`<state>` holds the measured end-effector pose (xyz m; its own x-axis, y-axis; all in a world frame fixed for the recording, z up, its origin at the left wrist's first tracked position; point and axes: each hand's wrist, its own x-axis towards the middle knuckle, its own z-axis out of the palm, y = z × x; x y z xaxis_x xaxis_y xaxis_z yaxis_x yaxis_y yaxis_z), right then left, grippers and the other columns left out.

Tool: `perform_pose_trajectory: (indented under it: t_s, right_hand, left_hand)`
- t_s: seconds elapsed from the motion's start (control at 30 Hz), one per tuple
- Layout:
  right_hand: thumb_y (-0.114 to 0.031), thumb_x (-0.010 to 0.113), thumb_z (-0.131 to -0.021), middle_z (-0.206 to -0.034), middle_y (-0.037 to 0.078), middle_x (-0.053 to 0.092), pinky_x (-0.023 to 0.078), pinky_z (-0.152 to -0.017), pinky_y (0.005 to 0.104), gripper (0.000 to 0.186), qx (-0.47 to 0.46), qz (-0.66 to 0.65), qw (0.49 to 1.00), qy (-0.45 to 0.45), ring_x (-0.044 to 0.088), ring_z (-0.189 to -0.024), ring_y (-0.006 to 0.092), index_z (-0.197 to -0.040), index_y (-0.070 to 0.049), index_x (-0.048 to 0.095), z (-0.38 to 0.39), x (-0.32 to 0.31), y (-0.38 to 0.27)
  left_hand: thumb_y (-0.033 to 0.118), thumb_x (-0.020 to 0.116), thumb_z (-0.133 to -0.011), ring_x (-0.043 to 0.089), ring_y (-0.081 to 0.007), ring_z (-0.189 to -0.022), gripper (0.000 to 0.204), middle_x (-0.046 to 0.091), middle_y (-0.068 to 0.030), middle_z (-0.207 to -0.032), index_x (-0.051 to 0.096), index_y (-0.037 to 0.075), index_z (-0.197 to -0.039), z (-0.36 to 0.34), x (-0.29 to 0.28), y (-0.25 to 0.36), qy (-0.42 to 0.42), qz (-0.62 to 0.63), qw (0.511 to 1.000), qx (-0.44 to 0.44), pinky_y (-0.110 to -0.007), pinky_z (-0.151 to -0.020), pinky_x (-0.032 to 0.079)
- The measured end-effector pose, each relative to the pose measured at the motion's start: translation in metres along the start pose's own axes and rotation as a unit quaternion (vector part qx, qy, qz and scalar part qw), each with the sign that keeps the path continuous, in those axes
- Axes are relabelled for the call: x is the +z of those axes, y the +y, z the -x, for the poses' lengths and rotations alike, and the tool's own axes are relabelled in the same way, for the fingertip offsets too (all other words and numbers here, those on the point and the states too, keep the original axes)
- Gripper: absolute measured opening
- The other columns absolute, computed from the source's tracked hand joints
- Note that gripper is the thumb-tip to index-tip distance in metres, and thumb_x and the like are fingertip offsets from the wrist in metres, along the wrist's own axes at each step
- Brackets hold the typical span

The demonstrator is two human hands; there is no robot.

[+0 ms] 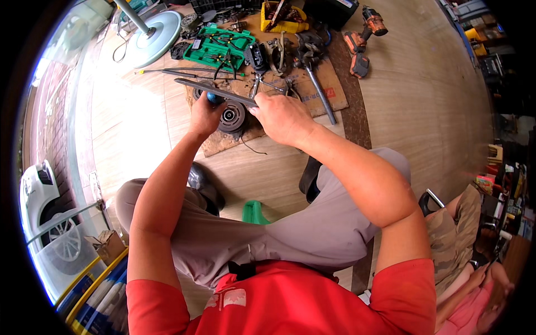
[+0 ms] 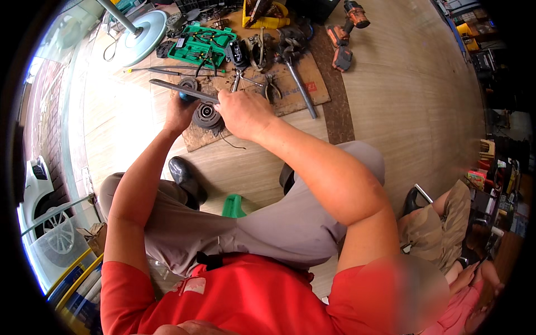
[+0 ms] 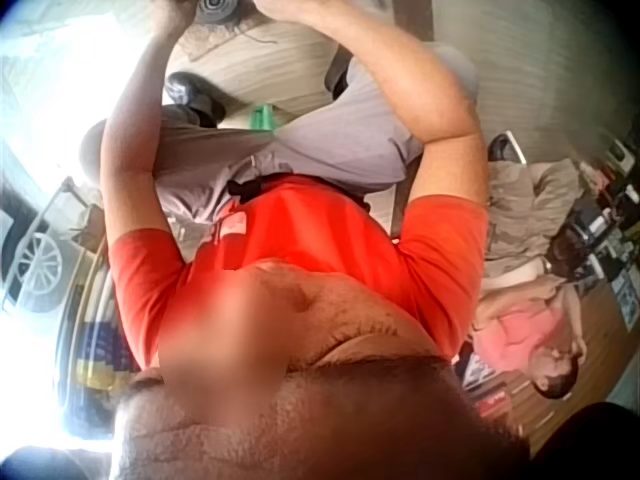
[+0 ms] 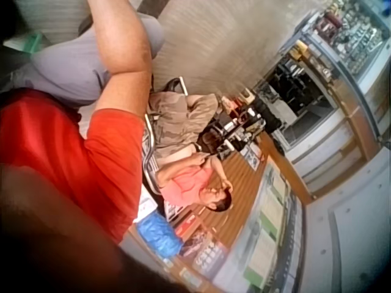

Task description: The person uses a screwdriver and a wrench to work on a circular mechanical part resting on cardboard. They insert the screwdriver into the part and pry it while holding it steady with their other hand.

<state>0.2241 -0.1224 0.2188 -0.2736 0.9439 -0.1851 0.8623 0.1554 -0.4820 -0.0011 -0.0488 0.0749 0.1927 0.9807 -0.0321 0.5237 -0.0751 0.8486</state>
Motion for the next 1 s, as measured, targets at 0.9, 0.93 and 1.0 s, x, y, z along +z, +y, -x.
perform_pose_trajectory:
  t_s: [0.9, 0.93, 1.0]
  right_hand:
    - [-0.021, 0.049, -0.098, -0.091, 0.02, 0.071, 0.055, -0.075, 0.0498, 0.023, 0.029, 0.038, 0.999, -0.001, 0.07, -0.087, 0.0381, -0.1, -0.002, 0.062, 0.0, 0.014, 0.015]
    - [-0.022, 0.049, -0.099, -0.091, 0.021, 0.071, 0.055, -0.075, 0.0501, 0.023, 0.029, 0.032, 0.999, 0.004, 0.07, -0.087, 0.0384, -0.1, -0.002, 0.062, 0.002, 0.013, 0.014]
    - [-0.023, 0.05, -0.099, -0.089, 0.021, 0.071, 0.054, -0.075, 0.0507, 0.024, 0.027, 0.016, 0.999, 0.01, 0.069, -0.087, 0.0391, -0.1, -0.002, 0.061, 0.006, 0.01, 0.009]
  left_hand:
    - [0.014, 0.076, -0.079, 0.068, -0.038, -0.089, 0.031, 0.071, -0.018, -0.091, 0.06, 0.004, -0.104, 0.004, 0.0, 0.012, 0.022, 0.011, 1.0, 0.008, -0.042, -0.078, 0.052]
    - [0.014, 0.076, -0.079, 0.068, -0.0374, -0.089, 0.031, 0.071, -0.0177, -0.091, 0.06, 0.004, -0.104, 0.003, 0.0, 0.012, 0.017, 0.01, 1.0, 0.003, -0.042, -0.078, 0.052]
    - [0.014, 0.076, -0.079, 0.069, -0.0362, -0.089, 0.031, 0.071, -0.017, -0.092, 0.06, 0.005, -0.105, 0.005, -0.001, 0.014, 0.01, 0.006, 1.0, -0.011, -0.042, -0.078, 0.052]
